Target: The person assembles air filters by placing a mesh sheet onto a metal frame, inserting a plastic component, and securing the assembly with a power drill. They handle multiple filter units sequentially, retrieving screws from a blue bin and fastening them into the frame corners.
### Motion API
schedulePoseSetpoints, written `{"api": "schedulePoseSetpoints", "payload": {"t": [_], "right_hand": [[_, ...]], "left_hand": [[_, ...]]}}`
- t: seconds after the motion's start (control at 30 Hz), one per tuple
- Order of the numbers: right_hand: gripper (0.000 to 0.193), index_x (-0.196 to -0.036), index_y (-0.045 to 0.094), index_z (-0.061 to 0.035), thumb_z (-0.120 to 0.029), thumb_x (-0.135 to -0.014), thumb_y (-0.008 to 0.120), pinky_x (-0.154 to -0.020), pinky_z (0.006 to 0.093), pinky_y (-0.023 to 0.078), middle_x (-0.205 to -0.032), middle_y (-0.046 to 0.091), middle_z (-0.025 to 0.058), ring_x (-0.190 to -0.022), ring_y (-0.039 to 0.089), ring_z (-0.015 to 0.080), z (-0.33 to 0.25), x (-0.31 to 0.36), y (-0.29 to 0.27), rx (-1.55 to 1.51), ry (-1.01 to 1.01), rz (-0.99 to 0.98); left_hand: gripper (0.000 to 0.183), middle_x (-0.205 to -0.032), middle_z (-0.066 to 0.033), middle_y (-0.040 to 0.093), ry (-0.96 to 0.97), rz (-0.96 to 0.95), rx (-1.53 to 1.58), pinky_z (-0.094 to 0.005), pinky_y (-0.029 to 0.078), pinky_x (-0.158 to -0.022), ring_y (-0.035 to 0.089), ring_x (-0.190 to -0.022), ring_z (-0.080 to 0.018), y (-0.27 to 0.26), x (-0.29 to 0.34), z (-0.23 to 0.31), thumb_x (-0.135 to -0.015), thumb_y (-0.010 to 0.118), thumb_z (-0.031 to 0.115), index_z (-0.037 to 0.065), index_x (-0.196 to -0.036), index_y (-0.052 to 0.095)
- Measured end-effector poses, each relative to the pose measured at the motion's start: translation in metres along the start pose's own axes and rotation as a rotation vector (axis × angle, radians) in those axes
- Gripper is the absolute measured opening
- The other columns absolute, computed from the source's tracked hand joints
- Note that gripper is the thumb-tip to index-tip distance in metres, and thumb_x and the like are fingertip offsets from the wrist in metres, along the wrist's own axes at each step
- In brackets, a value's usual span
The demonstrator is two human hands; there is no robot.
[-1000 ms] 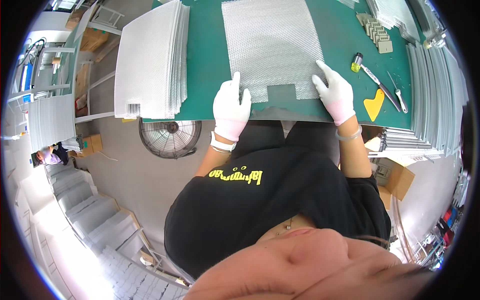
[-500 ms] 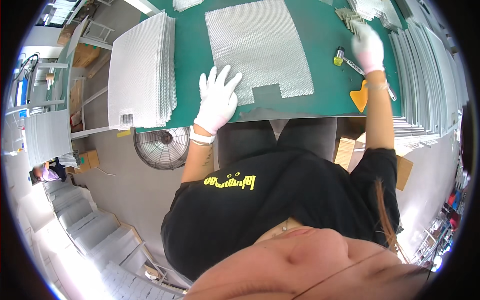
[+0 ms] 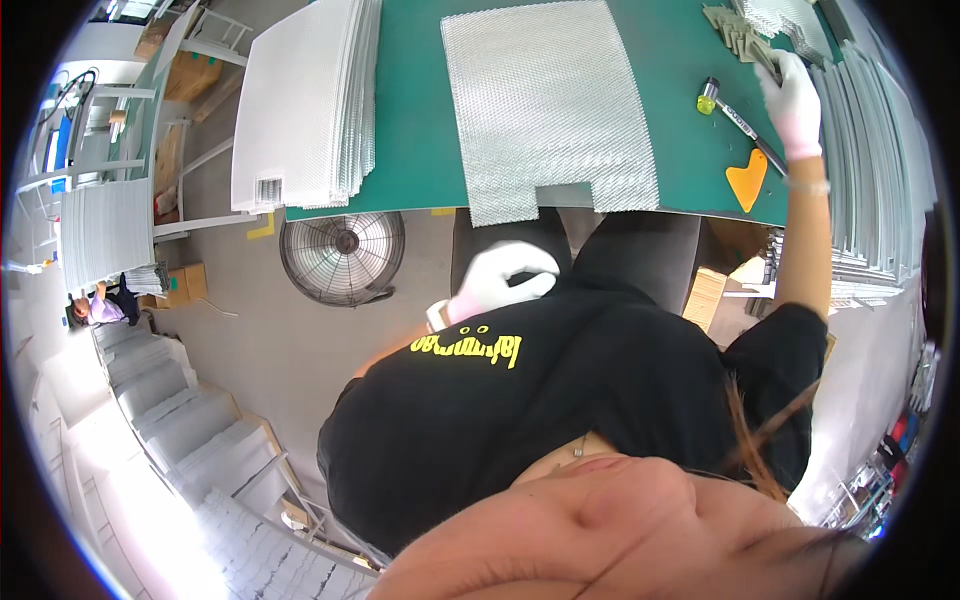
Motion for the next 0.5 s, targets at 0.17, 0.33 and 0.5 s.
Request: {"api": "schedulePoseSetpoints", "payload": {"t": [0.17,0.33,0.5], "right_hand": [[0.019,-0.102,0.068,-0.0052,-0.007,-0.083,0.070,-0.081,0.0338,0.054,-0.097,0.069,0.0103,-0.087,0.069,0.0224,-0.202,0.145,0.026,-1.022,0.143,-0.597],[0.040,-0.131,0.050,0.0016,-0.025,-0.102,0.060,-0.083,0.0324,0.057,-0.113,0.066,0.0118,-0.092,0.067,0.0175,-0.252,0.266,0.119,-1.950,1.026,-0.611],[0.037,-0.125,0.053,0.0012,-0.026,-0.102,0.060,-0.082,0.0318,0.057,-0.111,0.067,0.0132,-0.090,0.067,0.0168,-0.258,0.261,0.132,-2.073,0.941,-0.549]], "left_hand": [[0.036,-0.106,-0.0126,0.065,-0.601,0.611,1.038,-0.0397,0.052,-0.086,0.062,-0.099,-0.0225,0.023,0.018,-0.101,-0.101,0.060,0.036,0.001,-0.111,0.062],[0.033,-0.105,-0.0124,0.066,-0.543,0.504,1.039,-0.0394,0.052,-0.086,0.064,-0.095,-0.0237,0.024,-0.004,-0.097,-0.100,0.063,0.032,0.000,-0.108,0.063],[0.032,-0.103,-0.0128,0.068,-0.459,0.514,0.998,-0.0391,0.051,-0.088,0.065,-0.094,-0.0239,0.020,-0.006,-0.089,-0.099,0.064,0.029,-0.002,-0.109,0.064]]}}
Point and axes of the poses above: each hand's wrist, its own x-axis away from the middle knuckle, its own y-axis out of the palm, z = x × y, the point moved 8 cm from there along -x, towards the middle knuckle
